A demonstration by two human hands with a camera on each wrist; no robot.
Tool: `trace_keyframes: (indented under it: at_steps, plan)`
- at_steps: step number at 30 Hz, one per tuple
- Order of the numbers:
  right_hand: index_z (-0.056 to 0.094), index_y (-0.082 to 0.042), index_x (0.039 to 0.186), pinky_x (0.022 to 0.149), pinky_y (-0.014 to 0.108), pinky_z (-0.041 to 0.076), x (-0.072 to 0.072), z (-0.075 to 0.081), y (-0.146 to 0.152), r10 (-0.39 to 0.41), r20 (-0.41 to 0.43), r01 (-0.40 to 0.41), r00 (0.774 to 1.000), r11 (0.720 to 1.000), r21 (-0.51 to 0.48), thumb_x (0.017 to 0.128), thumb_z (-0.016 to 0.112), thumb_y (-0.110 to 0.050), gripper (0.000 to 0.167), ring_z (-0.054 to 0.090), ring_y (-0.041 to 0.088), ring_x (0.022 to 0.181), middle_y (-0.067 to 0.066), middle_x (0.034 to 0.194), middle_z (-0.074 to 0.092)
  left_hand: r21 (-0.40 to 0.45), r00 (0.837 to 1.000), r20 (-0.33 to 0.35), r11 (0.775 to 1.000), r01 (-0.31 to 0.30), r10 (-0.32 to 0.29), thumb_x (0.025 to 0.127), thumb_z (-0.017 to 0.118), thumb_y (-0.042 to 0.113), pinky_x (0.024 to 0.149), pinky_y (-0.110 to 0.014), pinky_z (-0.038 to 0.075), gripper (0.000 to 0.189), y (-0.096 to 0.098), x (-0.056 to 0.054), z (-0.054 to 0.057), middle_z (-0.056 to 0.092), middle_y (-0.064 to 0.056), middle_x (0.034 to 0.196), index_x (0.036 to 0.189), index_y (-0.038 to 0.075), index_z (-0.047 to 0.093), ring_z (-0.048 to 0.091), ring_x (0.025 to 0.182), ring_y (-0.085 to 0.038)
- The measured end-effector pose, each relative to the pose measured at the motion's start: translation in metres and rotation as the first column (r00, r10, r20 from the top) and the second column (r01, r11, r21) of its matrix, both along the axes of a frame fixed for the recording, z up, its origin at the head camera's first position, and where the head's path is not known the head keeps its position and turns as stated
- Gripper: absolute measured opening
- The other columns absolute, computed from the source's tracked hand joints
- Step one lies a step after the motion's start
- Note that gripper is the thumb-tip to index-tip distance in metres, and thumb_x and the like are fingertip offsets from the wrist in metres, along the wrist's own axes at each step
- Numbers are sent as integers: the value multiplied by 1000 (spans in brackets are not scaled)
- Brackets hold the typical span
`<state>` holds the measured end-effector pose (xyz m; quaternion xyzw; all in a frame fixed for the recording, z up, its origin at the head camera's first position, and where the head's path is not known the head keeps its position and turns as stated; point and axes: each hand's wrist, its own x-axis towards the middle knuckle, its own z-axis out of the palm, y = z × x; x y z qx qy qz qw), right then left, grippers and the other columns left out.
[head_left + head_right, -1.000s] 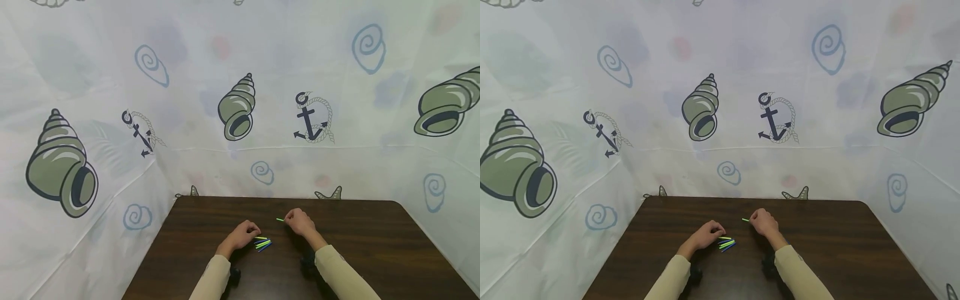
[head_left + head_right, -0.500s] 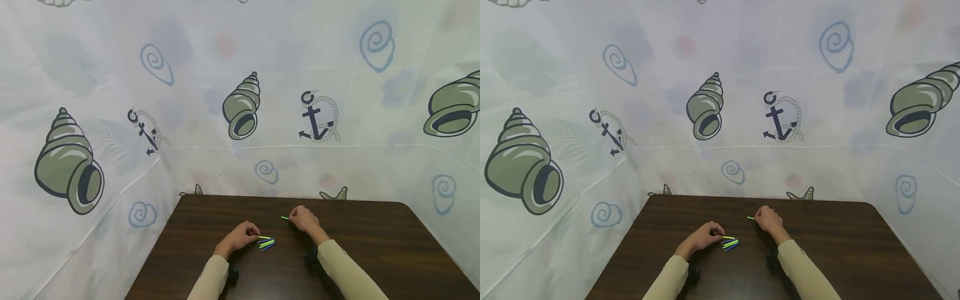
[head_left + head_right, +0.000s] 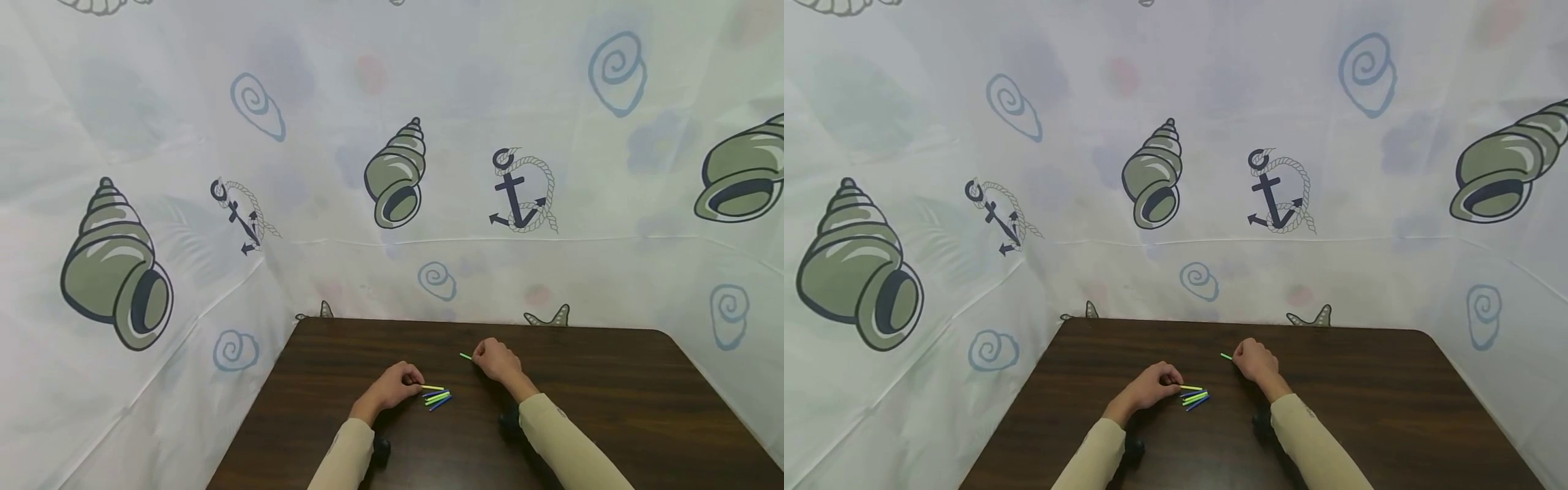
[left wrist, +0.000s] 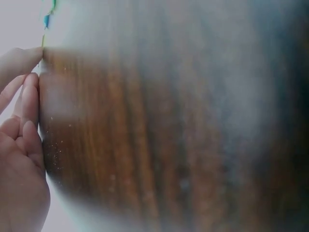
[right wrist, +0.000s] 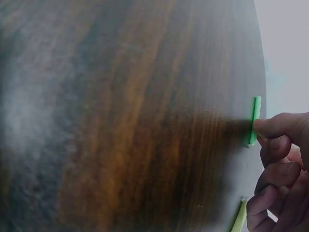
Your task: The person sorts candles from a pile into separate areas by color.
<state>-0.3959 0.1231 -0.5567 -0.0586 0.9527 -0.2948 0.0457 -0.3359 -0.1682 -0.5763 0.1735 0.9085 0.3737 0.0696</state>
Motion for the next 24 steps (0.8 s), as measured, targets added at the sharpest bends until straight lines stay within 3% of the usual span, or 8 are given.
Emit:
trace_keyframes:
  at_steps: [9,19,24]
  plan:
    - [68,-16,79,62,38,37,1,-5,-2,-25,-13,25,1000,999,-21,103,65,-16,24,51,20,64,0,69,57,-1,1000,-21,1000,-5,5,104,71,14,87,-34,51,5,0,1,-3,62,1,106,105,17,76,57,94,-11]
    - [72,-17,97,71,46,49,6,-6,-3,-27,-32,27,999,1000,4,102,72,-22,7,61,22,77,1,93,71,-9,1000,-23,1000,13,-13,105,70,13,84,-31,50,7,3,2,4,62,-2,104,105,9,75,55,90,-10]
    - [71,-16,108,75,52,51,10,-5,-9,-35,-46,36,998,999,16,101,75,-26,12,64,25,81,5,103,74,8,999,-26,1000,25,-25,105,70,13,83,-32,50,8,2,3,4,61,-5,103,105,6,74,55,89,-11]
